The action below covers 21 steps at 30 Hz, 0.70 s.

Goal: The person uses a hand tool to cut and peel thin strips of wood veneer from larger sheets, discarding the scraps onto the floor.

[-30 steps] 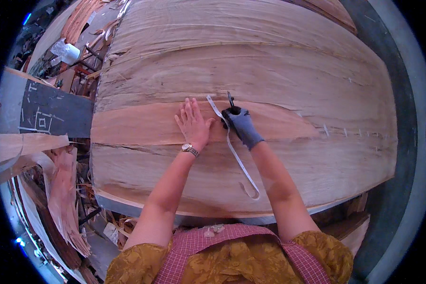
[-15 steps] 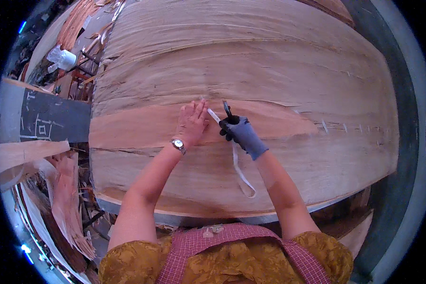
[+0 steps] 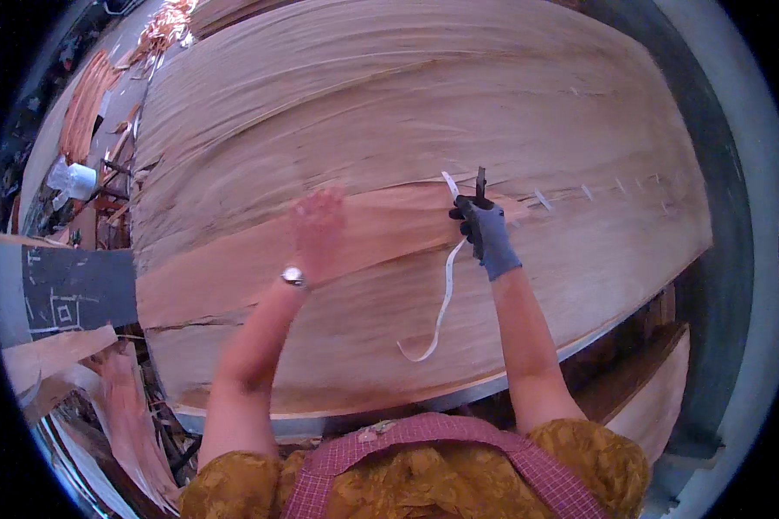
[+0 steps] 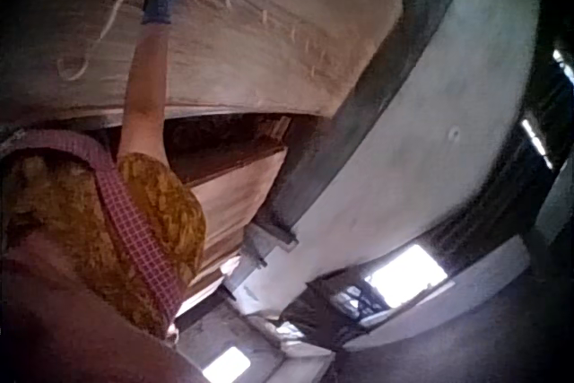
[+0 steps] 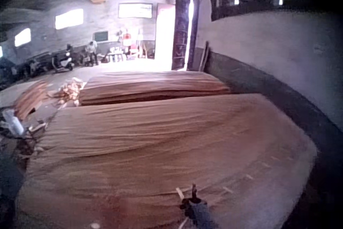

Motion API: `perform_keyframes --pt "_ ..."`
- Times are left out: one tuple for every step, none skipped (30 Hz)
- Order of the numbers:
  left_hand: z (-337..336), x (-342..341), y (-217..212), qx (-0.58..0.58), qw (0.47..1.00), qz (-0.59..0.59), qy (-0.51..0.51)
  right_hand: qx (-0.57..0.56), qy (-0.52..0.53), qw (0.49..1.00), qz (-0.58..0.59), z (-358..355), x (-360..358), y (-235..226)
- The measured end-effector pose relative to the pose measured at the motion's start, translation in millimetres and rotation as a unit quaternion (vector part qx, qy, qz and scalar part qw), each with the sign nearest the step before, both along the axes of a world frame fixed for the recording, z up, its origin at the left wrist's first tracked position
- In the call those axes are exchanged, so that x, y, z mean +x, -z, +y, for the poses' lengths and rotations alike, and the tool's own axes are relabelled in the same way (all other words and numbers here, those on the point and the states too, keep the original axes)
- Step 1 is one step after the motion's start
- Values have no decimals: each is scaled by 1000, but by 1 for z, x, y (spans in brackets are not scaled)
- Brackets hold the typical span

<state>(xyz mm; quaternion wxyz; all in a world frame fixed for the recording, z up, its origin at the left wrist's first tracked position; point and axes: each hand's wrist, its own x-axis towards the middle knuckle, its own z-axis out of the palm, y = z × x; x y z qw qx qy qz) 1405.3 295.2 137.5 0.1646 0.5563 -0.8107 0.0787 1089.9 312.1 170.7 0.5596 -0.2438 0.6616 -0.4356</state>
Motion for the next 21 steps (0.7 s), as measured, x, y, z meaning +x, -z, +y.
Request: perform_keyframes --pt "-3 -22 10 -39 998 25 46 7 -2 1000 0 2 -3 0" --pt "-7 -47 19 -76 991 53 97 8 -3 1000 -8 4 -5 1" --pt "-10 -77 6 -26 988 104 115 10 0 1000 -14 8 -12 3" --pt "-12 -106 -9 25 979 153 132 12 2 1000 -20 11 -18 4" --pt "-18 -127 -9 29 977 161 137 4 0 1000 -28 12 -21 7" --pt "-26 -145 -6 33 975 166 140 -5 -3 999 -38 11 -23 11" --pt "-33 -158 -4 37 974 172 144 -13 -7 999 -48 11 -24 15" --pt "-39 -166 -1 24 978 152 143 -15 -6 998 -54 10 -26 17" --pt "-45 -173 2 11 981 132 142 -17 -6 998 -60 10 -26 18" --pt "-49 -179 6 -3 984 111 139 -19 -7 998 -65 10 -27 19" --pt "-50 -182 7 19 983 120 140 -13 -7 998 -68 11 -27 19" --pt "-52 -183 8 40 981 128 140 -8 -8 997 -72 12 -28 19" --pt "-53 -183 10 62 979 137 140 -2 -9 997 -75 13 -28 19" --pt "-54 -183 8 66 977 144 143 -8 -3 998 -70 13 -30 24" --pt "-53 -183 5 70 975 152 147 -13 3 998 -64 11 -31 30" --pt "-52 -184 3 75 973 160 150 -18 8 998 -59 11 -34 36" --pt "-48 -185 5 72 974 148 157 -13 4 997 -74 12 -35 37" --pt "-42 -186 8 70 974 136 165 -8 0 996 -90 13 -36 39" --pt "-37 -187 10 68 975 124 173 -3 -4 994 -105 13 -38 40" --pt "-33 -186 10 56 974 113 190 -2 -8 996 -92 13 -37 35" --pt "-29 -185 11 44 972 103 207 0 -11 997 -79 12 -34 30"
